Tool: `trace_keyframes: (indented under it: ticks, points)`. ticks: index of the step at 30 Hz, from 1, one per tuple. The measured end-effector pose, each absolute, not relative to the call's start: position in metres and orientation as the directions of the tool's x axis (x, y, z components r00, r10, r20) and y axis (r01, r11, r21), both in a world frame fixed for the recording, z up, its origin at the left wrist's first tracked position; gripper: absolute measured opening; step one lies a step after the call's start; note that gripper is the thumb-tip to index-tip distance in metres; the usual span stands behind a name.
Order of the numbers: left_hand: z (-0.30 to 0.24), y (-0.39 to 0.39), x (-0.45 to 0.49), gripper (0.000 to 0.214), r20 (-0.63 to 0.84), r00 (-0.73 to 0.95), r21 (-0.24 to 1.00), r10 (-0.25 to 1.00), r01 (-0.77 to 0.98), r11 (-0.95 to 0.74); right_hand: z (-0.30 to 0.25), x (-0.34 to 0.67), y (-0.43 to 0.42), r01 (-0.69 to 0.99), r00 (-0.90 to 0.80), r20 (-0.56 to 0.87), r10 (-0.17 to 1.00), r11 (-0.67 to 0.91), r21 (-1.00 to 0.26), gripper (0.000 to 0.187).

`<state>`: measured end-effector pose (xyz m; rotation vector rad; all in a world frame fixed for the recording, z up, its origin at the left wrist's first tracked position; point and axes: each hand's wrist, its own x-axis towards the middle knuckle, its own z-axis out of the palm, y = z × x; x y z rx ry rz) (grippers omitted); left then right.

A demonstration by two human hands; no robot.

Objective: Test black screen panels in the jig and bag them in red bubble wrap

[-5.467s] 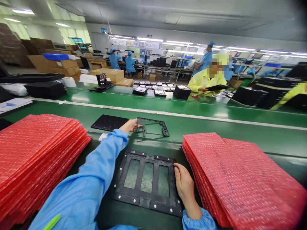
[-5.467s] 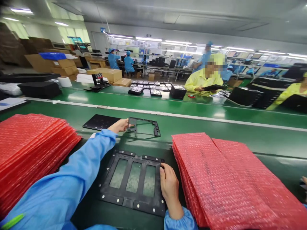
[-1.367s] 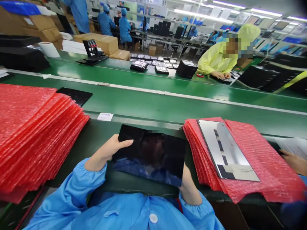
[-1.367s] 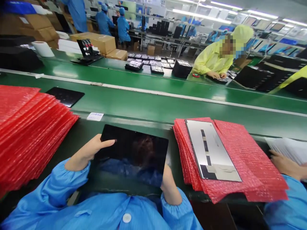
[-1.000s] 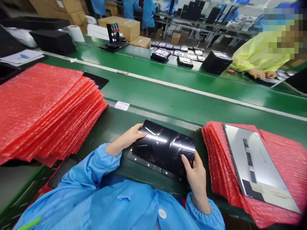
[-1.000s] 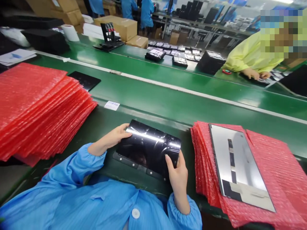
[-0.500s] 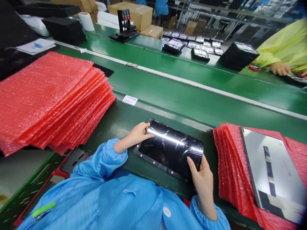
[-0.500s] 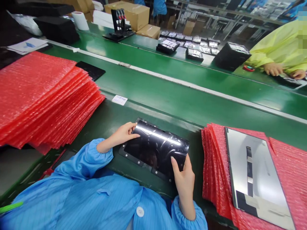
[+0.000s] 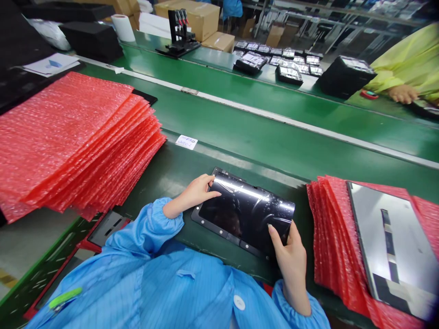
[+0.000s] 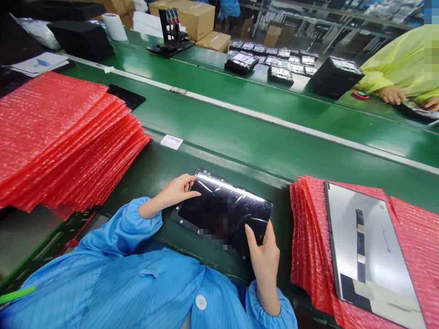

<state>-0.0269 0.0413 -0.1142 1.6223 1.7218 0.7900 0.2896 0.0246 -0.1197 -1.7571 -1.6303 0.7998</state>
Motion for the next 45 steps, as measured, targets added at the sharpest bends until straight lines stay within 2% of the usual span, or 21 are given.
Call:
trace_keyframes:
  ticks: [6, 8, 10, 13, 17, 22, 24, 27, 29, 30, 33, 35, 40, 45]
  points:
    - [-0.111, 0.036, -0.023, 0.043, -0.036, -0.032, 0.744, 0.999, 0.667, 0.048, -0.119, 0.290, 0.022, 0.687, 0.076, -0.019, 0.997, -0.066, -0.723, 0.078]
    - [-0.109, 0.030, -0.018, 0.050, -0.007, -0.035, 0.644, 0.999, 0.765, 0.031, -0.120, 0.292, 0.021, 0.716, 0.075, -0.031, 0.997, -0.076, -0.694, 0.080]
    - [-0.109, 0.024, -0.011, 0.054, 0.025, -0.036, 0.473, 0.999, 0.881, 0.020, -0.121, 0.294, 0.020, 0.737, 0.069, -0.047, 0.997, -0.082, -0.670, 0.080]
    - [-0.112, 0.016, -0.003, 0.050, 0.043, -0.032, 0.287, 0.999, 0.958, 0.018, -0.122, 0.298, 0.020, 0.754, 0.044, -0.051, 0.998, -0.066, -0.653, 0.080]
    - [-0.117, 0.014, 0.000, 0.046, 0.064, -0.023, 0.239, 0.998, 0.971, 0.007, -0.123, 0.299, 0.023, 0.769, 0.016, -0.048, 0.999, -0.043, -0.638, 0.081]
    - [-0.117, 0.014, -0.002, 0.046, 0.060, -0.021, 0.224, 0.998, 0.975, 0.008, -0.118, 0.298, 0.028, 0.828, 0.004, -0.123, 0.992, -0.072, -0.556, 0.075]
    - [-0.116, 0.015, -0.002, 0.046, 0.050, -0.022, 0.211, 0.999, 0.977, 0.011, -0.115, 0.298, 0.029, 0.870, -0.017, -0.145, 0.989, -0.056, -0.489, 0.074]
    - [-0.113, 0.017, -0.001, 0.046, 0.030, -0.018, 0.165, 0.999, 0.986, 0.012, -0.112, 0.299, 0.032, 0.965, -0.051, -0.141, 0.989, 0.013, -0.261, 0.076]
    - [-0.110, 0.018, -0.001, 0.046, 0.014, -0.002, 0.123, 1.000, 0.992, 0.000, -0.111, 0.302, 0.036, 0.989, -0.094, -0.078, 0.993, 0.084, -0.126, 0.076]
    - [-0.108, 0.018, -0.001, 0.046, 0.008, 0.008, 0.101, 1.000, 0.995, -0.008, -0.110, 0.303, 0.038, 0.985, -0.143, -0.025, 0.989, 0.140, -0.100, 0.073]
    - [-0.103, 0.019, -0.002, 0.047, 0.014, 0.030, 0.037, 0.999, 0.999, -0.031, -0.108, 0.308, 0.048, 0.918, -0.361, 0.125, 0.924, 0.376, -0.130, 0.055]
    - [-0.101, 0.020, -0.003, 0.048, 0.036, 0.050, -0.005, 0.998, 0.999, -0.050, -0.106, 0.310, 0.053, 0.869, -0.445, 0.147, 0.883, 0.466, -0.166, 0.048]
    - [-0.101, 0.024, -0.009, 0.049, 0.062, 0.140, -0.078, 0.988, 0.988, -0.135, -0.098, 0.311, 0.057, 0.879, -0.397, 0.095, 0.913, 0.408, -0.246, 0.053]
    - [-0.122, 0.021, -0.030, 0.055, 0.080, 0.272, -0.001, 0.959, 0.962, -0.273, -0.089, 0.313, 0.050, 0.871, -0.435, -0.037, 0.900, 0.410, -0.269, 0.076]
